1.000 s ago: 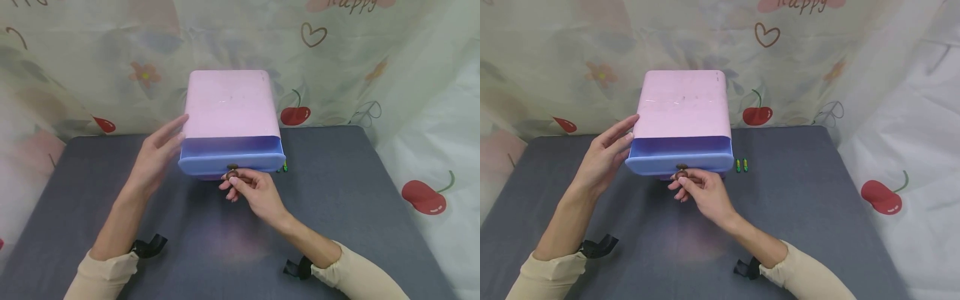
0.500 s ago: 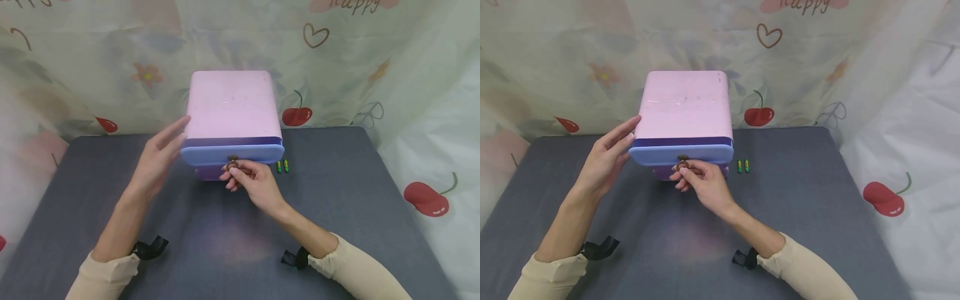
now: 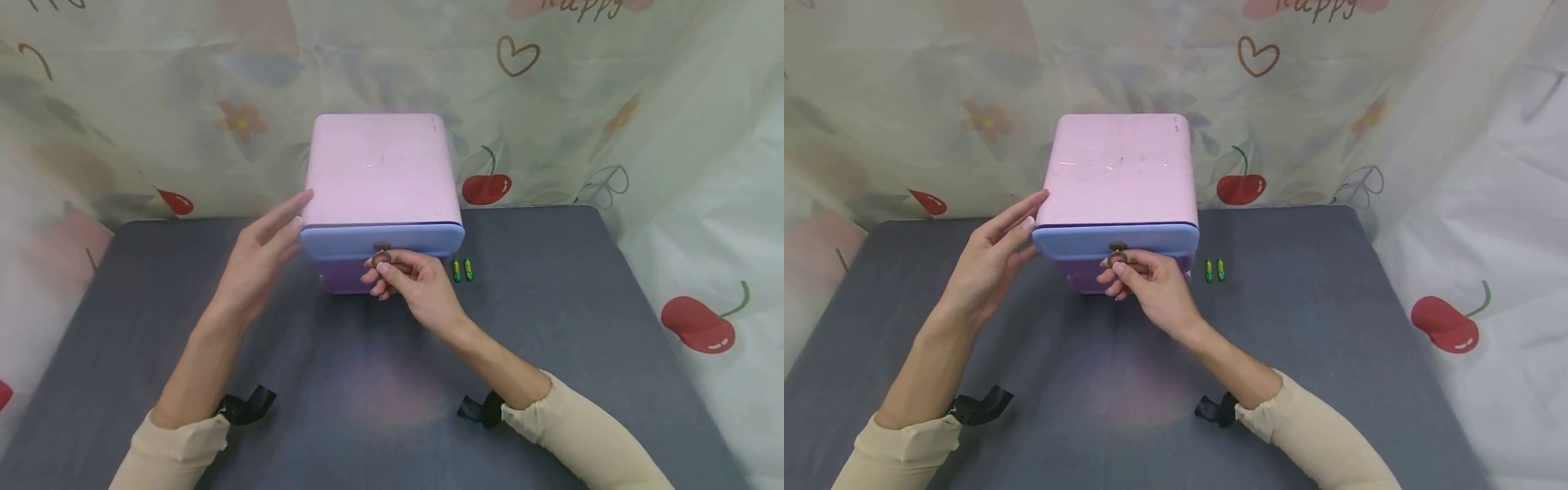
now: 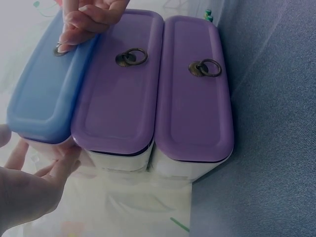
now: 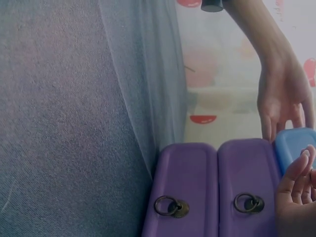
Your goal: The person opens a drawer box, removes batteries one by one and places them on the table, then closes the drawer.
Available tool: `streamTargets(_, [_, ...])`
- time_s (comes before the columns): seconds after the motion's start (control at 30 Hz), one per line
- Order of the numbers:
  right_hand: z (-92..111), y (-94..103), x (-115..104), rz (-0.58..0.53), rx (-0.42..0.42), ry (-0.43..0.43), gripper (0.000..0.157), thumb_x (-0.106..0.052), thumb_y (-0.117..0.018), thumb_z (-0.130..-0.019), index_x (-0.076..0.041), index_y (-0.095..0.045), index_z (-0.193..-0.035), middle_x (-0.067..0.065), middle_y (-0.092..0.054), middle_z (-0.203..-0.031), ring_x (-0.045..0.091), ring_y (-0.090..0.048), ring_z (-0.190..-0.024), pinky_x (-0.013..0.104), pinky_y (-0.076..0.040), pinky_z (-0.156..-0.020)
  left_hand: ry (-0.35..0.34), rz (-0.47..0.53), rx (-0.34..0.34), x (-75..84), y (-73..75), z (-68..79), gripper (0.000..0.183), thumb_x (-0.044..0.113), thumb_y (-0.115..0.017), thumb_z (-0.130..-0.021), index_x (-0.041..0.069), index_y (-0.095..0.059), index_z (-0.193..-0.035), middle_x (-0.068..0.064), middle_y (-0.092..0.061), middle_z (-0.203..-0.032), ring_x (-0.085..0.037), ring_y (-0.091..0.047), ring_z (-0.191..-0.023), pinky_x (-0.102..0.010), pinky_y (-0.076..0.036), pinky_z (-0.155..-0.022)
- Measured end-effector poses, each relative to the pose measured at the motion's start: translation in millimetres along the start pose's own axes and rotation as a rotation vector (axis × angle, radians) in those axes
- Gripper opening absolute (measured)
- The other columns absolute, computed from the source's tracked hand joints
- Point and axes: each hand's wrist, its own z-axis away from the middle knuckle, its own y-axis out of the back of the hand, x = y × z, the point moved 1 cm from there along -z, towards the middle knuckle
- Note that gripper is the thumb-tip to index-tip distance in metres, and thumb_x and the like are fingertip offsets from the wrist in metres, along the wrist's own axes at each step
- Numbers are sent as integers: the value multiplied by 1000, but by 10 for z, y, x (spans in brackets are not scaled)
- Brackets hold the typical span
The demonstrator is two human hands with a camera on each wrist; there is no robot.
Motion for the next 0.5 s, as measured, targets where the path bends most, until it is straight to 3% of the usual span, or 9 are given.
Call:
streamTargets(0.17, [-37,3,5,-2,-1,-4,20,-9,-57,-101,3,-68,-112,14,-73,-95,20,-68,-77,32,-58,-74,-2,27,10,-5,-7,-2,48,22,-60,-101,10,-50,-146,-5,-41,-154,-19,-37,-142,-32,-36,-111])
streamTargets(0.5, [-98,20,21,-18,14,-4,22,-11,-59,-101,5,-68,-112,21,-71,-95,20,-67,-77,31,-57,-72,-23,14,-13,-32,10,-3,48,18,-60,-101,12,-50,-147,-6,-41,-155,-19,-36,-142,-36,-33,-114])
